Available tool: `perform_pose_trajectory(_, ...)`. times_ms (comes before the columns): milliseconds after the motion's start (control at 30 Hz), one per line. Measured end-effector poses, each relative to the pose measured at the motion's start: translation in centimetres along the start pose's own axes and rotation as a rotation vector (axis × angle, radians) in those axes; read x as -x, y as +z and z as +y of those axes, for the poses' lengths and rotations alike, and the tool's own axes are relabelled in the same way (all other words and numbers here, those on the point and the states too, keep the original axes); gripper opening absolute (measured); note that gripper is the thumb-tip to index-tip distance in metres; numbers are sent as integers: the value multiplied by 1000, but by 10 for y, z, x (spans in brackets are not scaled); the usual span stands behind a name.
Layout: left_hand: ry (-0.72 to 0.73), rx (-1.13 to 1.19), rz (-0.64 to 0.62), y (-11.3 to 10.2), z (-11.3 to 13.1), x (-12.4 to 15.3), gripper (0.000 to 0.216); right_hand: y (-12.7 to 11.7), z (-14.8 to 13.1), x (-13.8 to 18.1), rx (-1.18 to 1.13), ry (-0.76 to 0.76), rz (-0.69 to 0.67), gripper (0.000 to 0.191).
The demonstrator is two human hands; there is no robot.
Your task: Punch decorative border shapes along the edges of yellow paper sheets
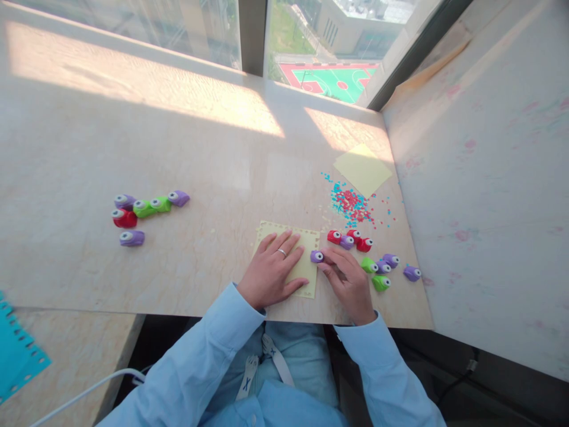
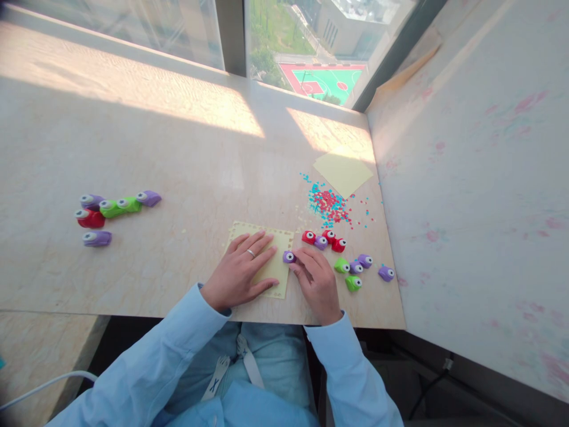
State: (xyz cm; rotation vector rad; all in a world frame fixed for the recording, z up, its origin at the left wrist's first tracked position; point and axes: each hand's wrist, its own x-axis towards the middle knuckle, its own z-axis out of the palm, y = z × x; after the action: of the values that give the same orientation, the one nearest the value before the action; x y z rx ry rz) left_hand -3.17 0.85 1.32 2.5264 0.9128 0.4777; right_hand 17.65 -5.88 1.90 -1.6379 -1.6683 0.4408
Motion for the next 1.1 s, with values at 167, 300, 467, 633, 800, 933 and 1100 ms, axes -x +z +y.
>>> perform_pose_trajectory(167,3,23,31,1,-1,0,59,-9,-9,-5,-99,273,72,26)
perform_pose_trajectory(300,8,7,46,1,-1,1,58,-14,-16,-18,-192,482,-25,31)
perform_pose_trajectory(467,16,-6,50,1,-1,1,58,-14,-16,-32,-284,562,-118,31)
perform_pose_trajectory(633,15,-11,44,2,-1,1,59,-13,-13,-37,-307,584,-156,33)
perform_pose_trajectory(800,16,-9,41,3,-2,1,60,-14,-19,-40,-331,612,-180,35)
perform_pose_trajectory(933,16,-4,44,2,-2,1,59,-15,-23,-41,-336,633,-180,37)
perform_pose_trajectory(1100,13,14,46,2,-1,1,59,-14,-21,-41,-313,643,-180,36)
